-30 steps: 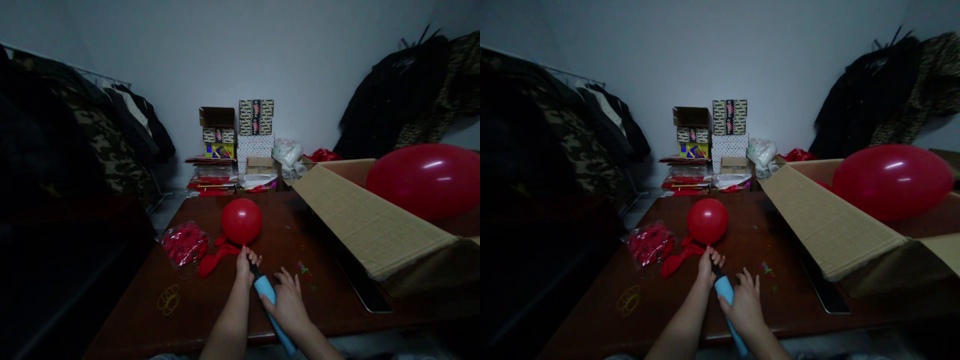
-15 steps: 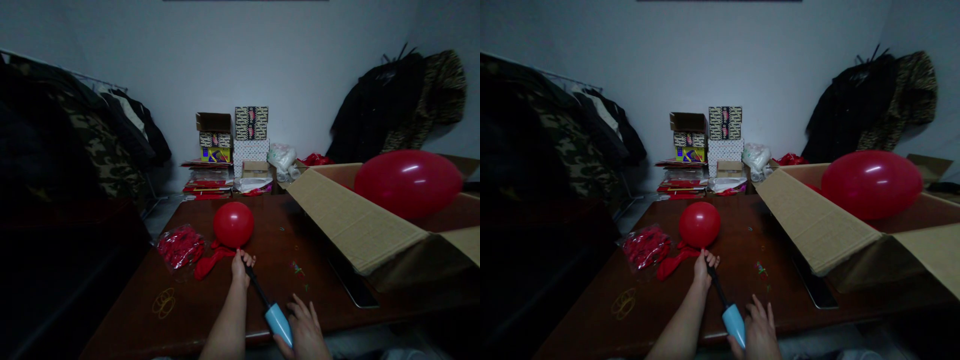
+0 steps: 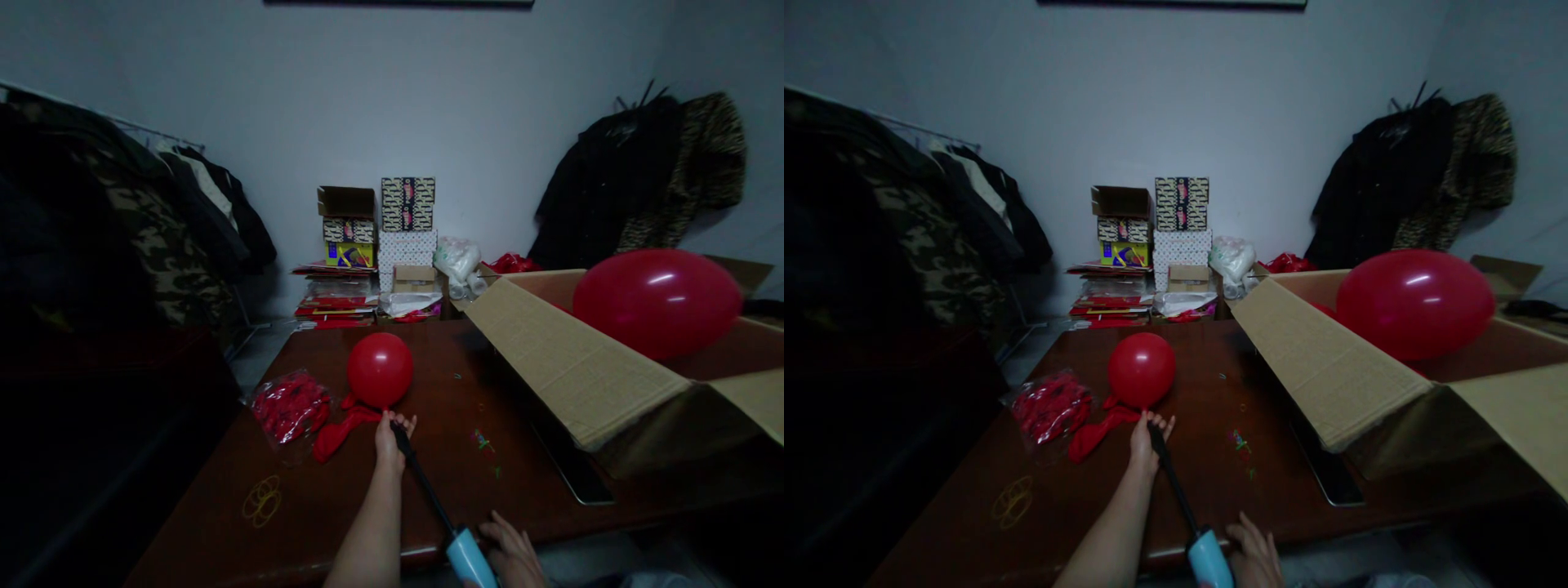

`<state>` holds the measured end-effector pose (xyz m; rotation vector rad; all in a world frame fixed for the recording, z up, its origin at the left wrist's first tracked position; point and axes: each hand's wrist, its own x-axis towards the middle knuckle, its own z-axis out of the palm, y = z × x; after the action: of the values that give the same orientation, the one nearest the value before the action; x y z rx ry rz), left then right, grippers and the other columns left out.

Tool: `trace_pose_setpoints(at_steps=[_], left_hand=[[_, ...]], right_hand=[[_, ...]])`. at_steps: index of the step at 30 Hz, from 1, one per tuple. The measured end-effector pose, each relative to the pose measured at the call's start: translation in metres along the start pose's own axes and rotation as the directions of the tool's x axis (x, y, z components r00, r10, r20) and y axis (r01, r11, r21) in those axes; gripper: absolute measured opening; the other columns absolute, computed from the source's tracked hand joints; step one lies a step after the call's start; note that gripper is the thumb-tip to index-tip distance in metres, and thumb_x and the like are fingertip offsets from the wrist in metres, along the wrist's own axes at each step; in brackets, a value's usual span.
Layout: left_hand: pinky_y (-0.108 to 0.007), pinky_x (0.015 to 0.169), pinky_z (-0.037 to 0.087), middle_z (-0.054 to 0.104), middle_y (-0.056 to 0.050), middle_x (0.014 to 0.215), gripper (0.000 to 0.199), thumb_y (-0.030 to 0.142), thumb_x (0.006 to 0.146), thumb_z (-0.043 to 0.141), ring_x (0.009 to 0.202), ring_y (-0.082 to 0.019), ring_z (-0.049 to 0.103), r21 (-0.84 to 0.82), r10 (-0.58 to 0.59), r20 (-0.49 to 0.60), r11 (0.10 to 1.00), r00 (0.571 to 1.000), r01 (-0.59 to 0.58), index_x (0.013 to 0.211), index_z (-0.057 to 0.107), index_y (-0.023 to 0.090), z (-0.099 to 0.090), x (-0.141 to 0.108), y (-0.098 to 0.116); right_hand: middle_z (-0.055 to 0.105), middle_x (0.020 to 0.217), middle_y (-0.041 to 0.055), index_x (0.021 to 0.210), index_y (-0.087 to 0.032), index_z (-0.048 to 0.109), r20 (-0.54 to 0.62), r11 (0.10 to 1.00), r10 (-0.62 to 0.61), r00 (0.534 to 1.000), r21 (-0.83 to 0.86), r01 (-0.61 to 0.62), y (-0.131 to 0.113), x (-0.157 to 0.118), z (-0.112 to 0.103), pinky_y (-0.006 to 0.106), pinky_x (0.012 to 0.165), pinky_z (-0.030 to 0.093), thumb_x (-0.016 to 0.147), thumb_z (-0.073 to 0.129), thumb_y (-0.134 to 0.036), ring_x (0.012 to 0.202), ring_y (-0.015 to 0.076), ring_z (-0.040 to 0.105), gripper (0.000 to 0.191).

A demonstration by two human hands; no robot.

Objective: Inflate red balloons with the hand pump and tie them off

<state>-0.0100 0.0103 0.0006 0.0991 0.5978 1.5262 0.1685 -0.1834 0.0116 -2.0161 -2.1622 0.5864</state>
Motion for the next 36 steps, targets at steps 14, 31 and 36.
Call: trace_pose_setpoints(at_steps=[14,31,36], left_hand=[[-0.046,0.083,0.046,0.055,-0.001,0.066,0.017,0.027,0.08,0.055,0.072,-0.017,0.061,-0.024,-0.08,0.021,0.996,0.997,0.081,0.069,0.047,0.017,-0.004,0.006,0.004],[-0.034,0.072,0.046,0.032,0.01,0.047,0.027,0.033,0.08,0.054,0.037,-0.004,0.028,-0.013,-0.029,0.114,0.999,0.993,0.031,0.062,0.04,0.018,-0.006,0.003,0.001],[-0.034,0.072,0.046,0.03,0.01,0.046,0.027,0.032,0.08,0.054,0.037,-0.004,0.028,-0.006,-0.028,0.099,1.0,0.995,0.029,0.062,0.039,0.018,-0.004,0.001,0.0]], right_hand=[[0.05,0.125,0.0126,0.092,-0.013,0.065,-0.213,0.998,-0.025,0.977,0.05,0.036,-0.073,0.085,-0.024,0.048,0.107,0.007,0.077,0.045,-0.048,0.128,0.0306,0.027,0.043],[0.052,0.125,0.0123,0.099,-0.017,0.064,-0.111,0.996,-0.08,0.991,-0.035,0.077,-0.022,0.02,-0.005,0.054,0.106,0.006,0.075,0.049,-0.053,0.128,0.0323,0.028,0.046],[0.055,0.122,0.0098,0.094,-0.023,0.066,-0.081,0.997,-0.056,0.995,-0.054,0.051,0.009,-0.007,0.008,0.057,0.104,0.011,0.069,0.057,-0.058,0.125,0.0339,0.034,0.044]])
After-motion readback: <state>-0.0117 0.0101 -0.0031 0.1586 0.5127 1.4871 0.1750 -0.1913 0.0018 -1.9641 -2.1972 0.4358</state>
